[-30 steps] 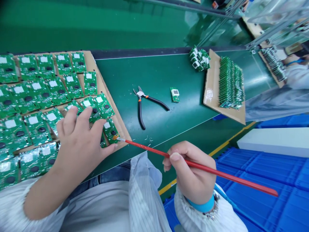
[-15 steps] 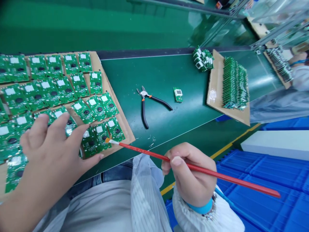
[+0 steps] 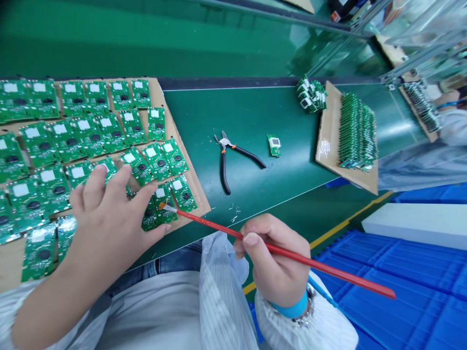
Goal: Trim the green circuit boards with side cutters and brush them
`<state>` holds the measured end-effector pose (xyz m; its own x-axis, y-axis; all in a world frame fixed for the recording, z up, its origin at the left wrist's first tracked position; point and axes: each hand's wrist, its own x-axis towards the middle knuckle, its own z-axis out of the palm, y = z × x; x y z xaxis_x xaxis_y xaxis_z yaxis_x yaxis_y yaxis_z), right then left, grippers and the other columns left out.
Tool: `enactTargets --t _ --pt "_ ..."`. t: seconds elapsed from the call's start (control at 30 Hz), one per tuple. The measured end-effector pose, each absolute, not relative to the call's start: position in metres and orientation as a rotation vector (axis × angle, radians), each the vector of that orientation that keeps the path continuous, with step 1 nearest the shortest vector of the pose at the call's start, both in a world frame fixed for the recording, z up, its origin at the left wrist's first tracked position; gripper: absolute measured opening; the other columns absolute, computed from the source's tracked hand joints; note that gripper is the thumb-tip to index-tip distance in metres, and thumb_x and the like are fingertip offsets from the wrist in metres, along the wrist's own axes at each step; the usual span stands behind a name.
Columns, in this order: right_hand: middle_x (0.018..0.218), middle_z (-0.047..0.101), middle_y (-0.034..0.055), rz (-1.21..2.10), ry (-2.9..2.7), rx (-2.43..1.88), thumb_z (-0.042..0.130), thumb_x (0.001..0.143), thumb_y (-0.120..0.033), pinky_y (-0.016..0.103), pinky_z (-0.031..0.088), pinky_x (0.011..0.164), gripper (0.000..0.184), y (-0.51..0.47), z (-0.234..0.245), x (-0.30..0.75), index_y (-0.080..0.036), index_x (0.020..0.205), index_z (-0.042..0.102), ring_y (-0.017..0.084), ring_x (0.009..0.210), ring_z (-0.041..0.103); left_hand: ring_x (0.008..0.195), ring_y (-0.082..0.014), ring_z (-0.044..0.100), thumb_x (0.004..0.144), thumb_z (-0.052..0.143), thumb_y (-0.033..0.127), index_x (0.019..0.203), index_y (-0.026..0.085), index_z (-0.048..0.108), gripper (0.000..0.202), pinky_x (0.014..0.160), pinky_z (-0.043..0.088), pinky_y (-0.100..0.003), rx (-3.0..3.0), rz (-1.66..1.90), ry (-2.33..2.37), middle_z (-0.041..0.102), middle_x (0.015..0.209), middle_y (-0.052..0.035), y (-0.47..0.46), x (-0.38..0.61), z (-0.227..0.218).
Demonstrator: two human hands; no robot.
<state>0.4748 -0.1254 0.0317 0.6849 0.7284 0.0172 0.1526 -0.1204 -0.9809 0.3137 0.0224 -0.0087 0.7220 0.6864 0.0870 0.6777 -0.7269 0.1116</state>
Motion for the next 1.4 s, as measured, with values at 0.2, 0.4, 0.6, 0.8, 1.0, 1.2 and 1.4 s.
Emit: enactTargets --t 0.2,0.4,0.6,0.8,1.0,1.2,1.4 --pt "0.059 0.061 -0.0002 0.641 -0.802 -1.702 0.060 0.086 -0.024 0.023 0.044 0.040 0.014 -0.134 0.028 0.477 -0.020 0.073 0.063 0.012 0.047 0.056 0.126 -0.0529 0.035 0.060 0.078 0.051 0.108 0.013 0.067 0.062 0.094 0.034 -0.066 2.838 0.184 1.120 0.048 0.133 -0.0261 0.023 0.316 -0.009" --pt "0.058 0.060 -0.0002 0.582 -0.740 -1.766 0.063 0.084 -0.027 0.024 0.042 0.039 0.015 -0.142 0.035 0.479 -0.021 0.071 0.063 0.012 0.045 0.055 0.125 -0.0529 0.037 0.070 0.063 0.064 0.110 0.012 0.067 0.067 0.093 0.034 -0.066 2.832 0.202 1.124 0.049 0.132 -0.0267 0.023 0.317 -0.009" --pt "0.055 0.060 -0.0008 0.562 -0.704 -1.683 0.067 0.081 -0.027 0.022 0.043 0.036 0.012 -0.138 0.040 0.478 -0.021 0.071 0.065 0.013 0.045 0.056 0.126 -0.0530 0.036 0.071 0.061 0.065 0.111 0.012 0.067 0.067 0.093 0.035 -0.067 2.833 0.223 1.109 0.049 0.132 -0.0265 0.023 0.314 -0.009" --pt "0.055 0.061 -0.0005 0.541 -0.729 -1.665 0.064 0.082 -0.026 0.022 0.044 0.036 0.014 -0.129 0.032 0.472 -0.019 0.070 0.063 0.012 0.043 0.056 0.128 -0.0525 0.034 0.065 0.074 0.052 0.114 0.013 0.065 0.064 0.094 0.034 -0.067 2.825 0.166 1.121 0.048 0.134 -0.0259 0.023 0.313 -0.010" --pt "0.058 0.061 -0.0016 0.600 -0.824 -1.737 0.058 0.087 -0.023 0.021 0.044 0.040 0.015 -0.135 0.030 0.474 -0.020 0.072 0.061 0.010 0.046 0.056 0.129 -0.0518 0.033 0.066 0.073 0.052 0.114 0.013 0.065 0.063 0.095 0.034 -0.066 2.806 0.152 1.126 0.048 0.134 -0.0253 0.023 0.314 -0.009" --pt "0.059 0.060 -0.0014 0.564 -0.805 -1.790 0.059 0.086 -0.024 0.021 0.042 0.039 0.016 -0.142 0.036 0.476 -0.020 0.071 0.062 0.010 0.046 0.056 0.129 -0.0521 0.033 0.069 0.070 0.054 0.115 0.012 0.065 0.063 0.096 0.033 -0.066 2.804 0.147 1.116 0.047 0.135 -0.0258 0.024 0.315 -0.010" --pt "0.050 0.057 -0.0019 0.478 -0.723 -1.664 0.069 0.078 -0.025 0.022 0.041 0.032 0.011 -0.134 0.046 0.477 -0.020 0.068 0.066 0.013 0.040 0.054 0.127 -0.0515 0.036 0.072 0.064 0.058 0.113 0.013 0.066 0.061 0.093 0.035 -0.066 2.824 0.227 1.091 0.050 0.131 -0.0250 0.023 0.311 -0.008"
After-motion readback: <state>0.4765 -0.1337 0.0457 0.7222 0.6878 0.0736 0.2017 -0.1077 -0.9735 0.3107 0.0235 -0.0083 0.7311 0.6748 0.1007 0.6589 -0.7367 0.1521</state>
